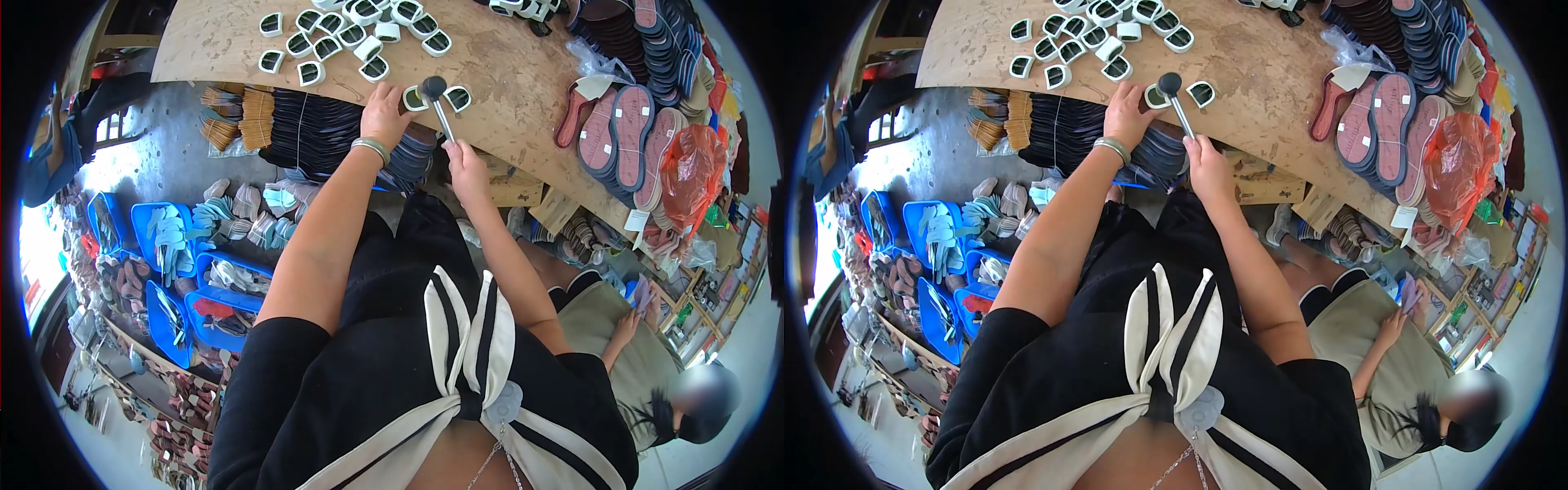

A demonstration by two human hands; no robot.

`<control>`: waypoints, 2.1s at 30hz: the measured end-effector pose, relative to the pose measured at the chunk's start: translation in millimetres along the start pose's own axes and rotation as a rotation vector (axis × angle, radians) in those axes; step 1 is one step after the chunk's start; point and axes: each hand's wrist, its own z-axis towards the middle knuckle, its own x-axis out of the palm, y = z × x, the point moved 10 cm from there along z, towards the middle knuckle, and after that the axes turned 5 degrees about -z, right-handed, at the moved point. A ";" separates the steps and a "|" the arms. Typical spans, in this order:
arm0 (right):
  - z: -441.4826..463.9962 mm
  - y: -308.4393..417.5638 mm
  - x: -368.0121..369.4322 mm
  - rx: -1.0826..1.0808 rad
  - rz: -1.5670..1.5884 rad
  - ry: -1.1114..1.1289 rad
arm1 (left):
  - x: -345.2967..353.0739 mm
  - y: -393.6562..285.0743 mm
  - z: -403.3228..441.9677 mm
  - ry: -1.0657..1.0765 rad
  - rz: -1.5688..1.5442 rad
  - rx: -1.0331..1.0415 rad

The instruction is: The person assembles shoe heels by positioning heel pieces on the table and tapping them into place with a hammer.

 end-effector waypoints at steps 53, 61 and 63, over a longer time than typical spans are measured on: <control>5.3 -30.8 -63.5 0.008 -0.033 -0.263 | 66.8 -51.4 14.7 0.027 0.158 -0.005; 14.4 -14.0 -70.8 -0.024 -0.170 -0.238 | 66.4 -50.6 17.1 0.039 0.187 0.001; 10.0 -18.0 -65.6 -0.018 -0.216 -0.222 | 68.8 -50.2 13.9 0.048 0.193 -0.002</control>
